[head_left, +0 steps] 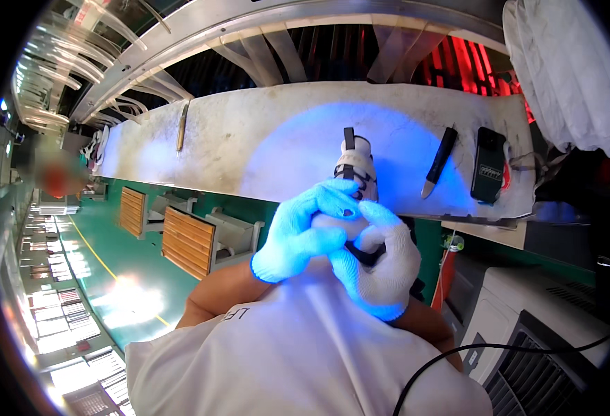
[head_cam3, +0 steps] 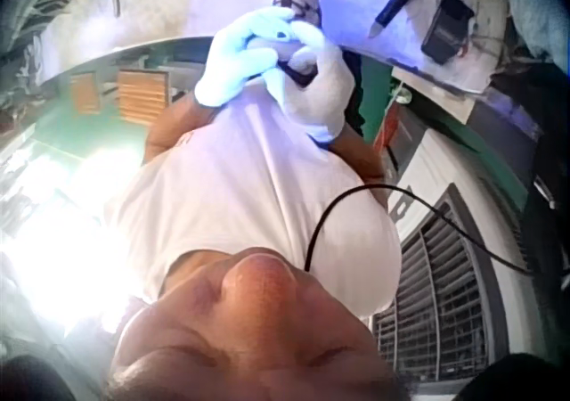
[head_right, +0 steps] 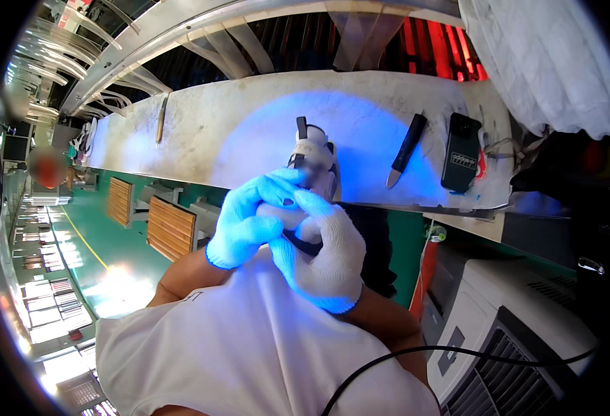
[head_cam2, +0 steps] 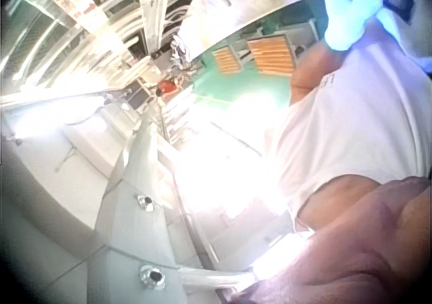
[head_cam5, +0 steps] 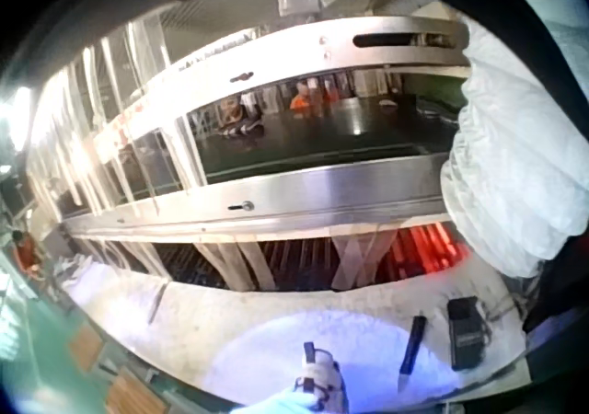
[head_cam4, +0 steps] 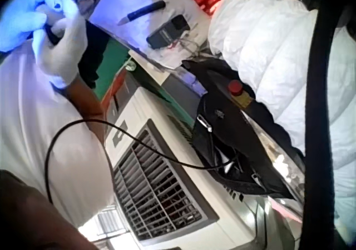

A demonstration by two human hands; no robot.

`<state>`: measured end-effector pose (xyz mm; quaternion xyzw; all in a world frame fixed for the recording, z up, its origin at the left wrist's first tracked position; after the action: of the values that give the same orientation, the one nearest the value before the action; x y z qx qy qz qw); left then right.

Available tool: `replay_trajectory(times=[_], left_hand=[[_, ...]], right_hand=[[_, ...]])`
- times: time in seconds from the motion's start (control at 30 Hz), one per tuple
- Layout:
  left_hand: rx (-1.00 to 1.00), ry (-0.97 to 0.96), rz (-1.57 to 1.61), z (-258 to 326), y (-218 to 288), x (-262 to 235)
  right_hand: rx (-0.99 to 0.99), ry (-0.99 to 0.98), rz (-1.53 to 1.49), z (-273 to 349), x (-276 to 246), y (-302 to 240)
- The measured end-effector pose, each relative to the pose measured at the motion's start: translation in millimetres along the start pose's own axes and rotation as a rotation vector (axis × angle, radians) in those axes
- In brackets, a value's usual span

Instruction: The person scrubs the sole and upper parts of a white and black sneaker using a small black brush. They repeatedly rub the shoe's surfaces, rotate it to access different angles, and occasionally inspect the cleaned areas. The task is performed on a metal workbench in a factory setting.

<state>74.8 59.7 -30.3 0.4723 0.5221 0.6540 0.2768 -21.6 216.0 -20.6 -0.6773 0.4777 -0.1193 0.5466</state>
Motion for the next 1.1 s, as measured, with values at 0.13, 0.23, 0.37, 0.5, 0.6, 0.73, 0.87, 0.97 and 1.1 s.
replay_trajectory(times=[0.13,0.23,0.37,0.5,0.6,0.73,0.87,0.97,1.1], left_hand=[[-0.076,0.069,0.152,-8.4,0.5,-5.4],[-0.136,0.126,0.317,-7.6,3.3,-5.4],[-0.188,0.175,0.553,11.7,8.5,-3.2],[-0.205,0.175,0.330,31.0,12.4,-3.2],[-0.084,0.052,0.048,35.7,8.7,-10.9],[0.088,-0.037,-0.165,36.5,5.1,-13.0],[0.107,-0.050,-0.234,35.3,6.2,-14.8],[0.093,-0.021,-0.259,31.9,4.4,-20.5],[0.084,-0.019,-0.182,29.4,1.6,-32.2]], right_hand=[[-0.085,0.048,0.091,-10.5,8.2,1.1],[-0.147,0.070,0.158,-9.8,7.5,-8.2],[-0.107,0.045,0.096,-2.4,8.6,-21.7],[-0.108,0.021,0.067,11.7,8.6,-24.2],[-0.120,0.028,0.136,17.6,7.0,-22.3],[-0.047,-0.009,0.126,23.1,3.1,-10.4],[-0.088,-0.005,0.144,22.1,3.2,-7.9],[-0.117,0.059,0.106,17.3,8.9,-1.7],[-0.124,0.041,0.129,13.3,17.6,0.6]])
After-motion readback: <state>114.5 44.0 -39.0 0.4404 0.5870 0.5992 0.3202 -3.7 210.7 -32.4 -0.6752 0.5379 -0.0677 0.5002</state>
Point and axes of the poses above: each hand's wrist, its own z-axis away from the middle knuckle, its own x-axis out of the palm, y = z × x, the point moved 4 cm from there along -z, towards the middle knuckle, and after that the axes turned 12 degrees about z, right-handed, at the moved point
